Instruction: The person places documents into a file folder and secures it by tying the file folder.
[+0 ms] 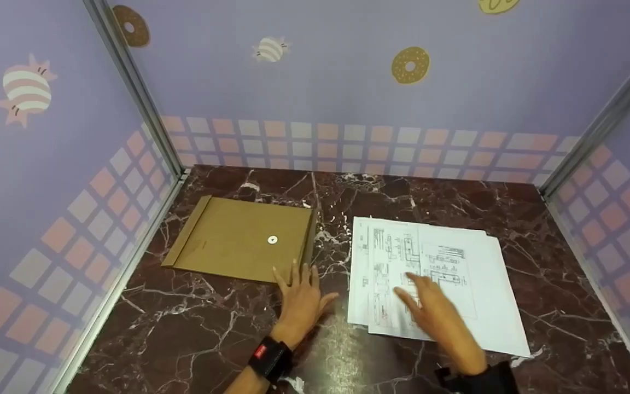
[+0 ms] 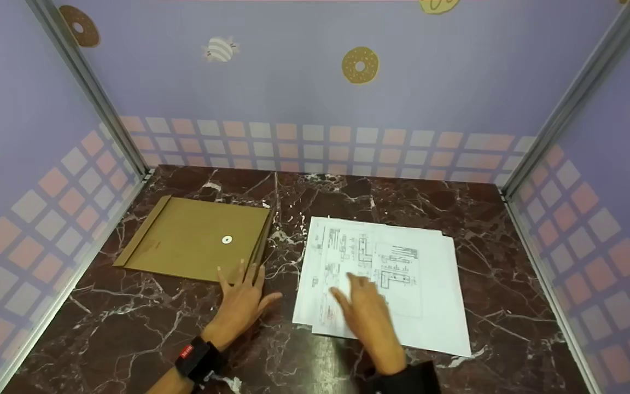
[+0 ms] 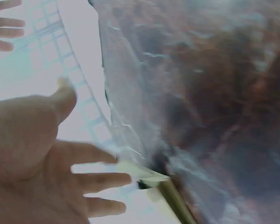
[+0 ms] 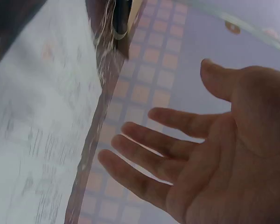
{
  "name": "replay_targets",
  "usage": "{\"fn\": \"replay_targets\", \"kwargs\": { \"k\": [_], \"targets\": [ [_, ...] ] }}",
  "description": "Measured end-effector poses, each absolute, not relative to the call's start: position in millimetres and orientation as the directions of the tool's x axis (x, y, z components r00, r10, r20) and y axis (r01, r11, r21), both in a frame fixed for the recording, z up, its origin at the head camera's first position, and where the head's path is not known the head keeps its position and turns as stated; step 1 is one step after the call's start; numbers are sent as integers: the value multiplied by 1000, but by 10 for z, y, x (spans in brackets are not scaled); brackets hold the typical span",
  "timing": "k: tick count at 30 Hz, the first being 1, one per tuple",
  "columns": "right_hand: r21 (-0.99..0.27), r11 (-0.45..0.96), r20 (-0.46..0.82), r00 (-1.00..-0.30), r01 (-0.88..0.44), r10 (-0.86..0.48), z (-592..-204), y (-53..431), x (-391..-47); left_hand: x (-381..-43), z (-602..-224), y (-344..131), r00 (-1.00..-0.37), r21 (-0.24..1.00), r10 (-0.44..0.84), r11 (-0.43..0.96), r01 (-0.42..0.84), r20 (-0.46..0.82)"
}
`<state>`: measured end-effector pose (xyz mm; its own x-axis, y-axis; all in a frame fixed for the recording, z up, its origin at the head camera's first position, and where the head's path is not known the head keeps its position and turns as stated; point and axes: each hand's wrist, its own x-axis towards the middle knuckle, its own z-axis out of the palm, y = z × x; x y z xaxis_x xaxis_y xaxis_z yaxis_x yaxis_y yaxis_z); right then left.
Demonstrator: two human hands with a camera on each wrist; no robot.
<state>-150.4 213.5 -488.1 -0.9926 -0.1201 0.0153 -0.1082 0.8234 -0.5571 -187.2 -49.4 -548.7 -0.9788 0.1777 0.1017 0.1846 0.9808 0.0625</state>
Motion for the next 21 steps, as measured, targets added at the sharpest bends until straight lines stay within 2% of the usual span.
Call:
{"fn": "replay_targets", "kwargs": {
  "k": [3, 8, 13, 16, 21],
  "targets": [
    [-531, 844, 54, -997, -77, -57, -4823, 2389, -1573, -1898, -5418, -378, -962, 195, 196, 953, 232, 190],
    [-498, 867, 133, -990, -19, 54, -4790, 2830, -1624, -1904, -5332, -110, -934, 442, 249, 829, 343, 257],
    [-472, 879, 194, -964, 70, 182, -4809, 3245, -1625, -1928, -5268, 249, -935, 631, 299, 692, 351, 192],
    [-460, 877, 180, -953, 137, 244, -4841, 3446, -1622, -1958, -5272, 459, -930, 682, 334, 645, 345, 154],
    [-434, 866, 52, -953, 247, 298, -4928, 3734, -1646, -2001, -5327, 764, -916, 637, 358, 668, 386, 180]
  ]
}}
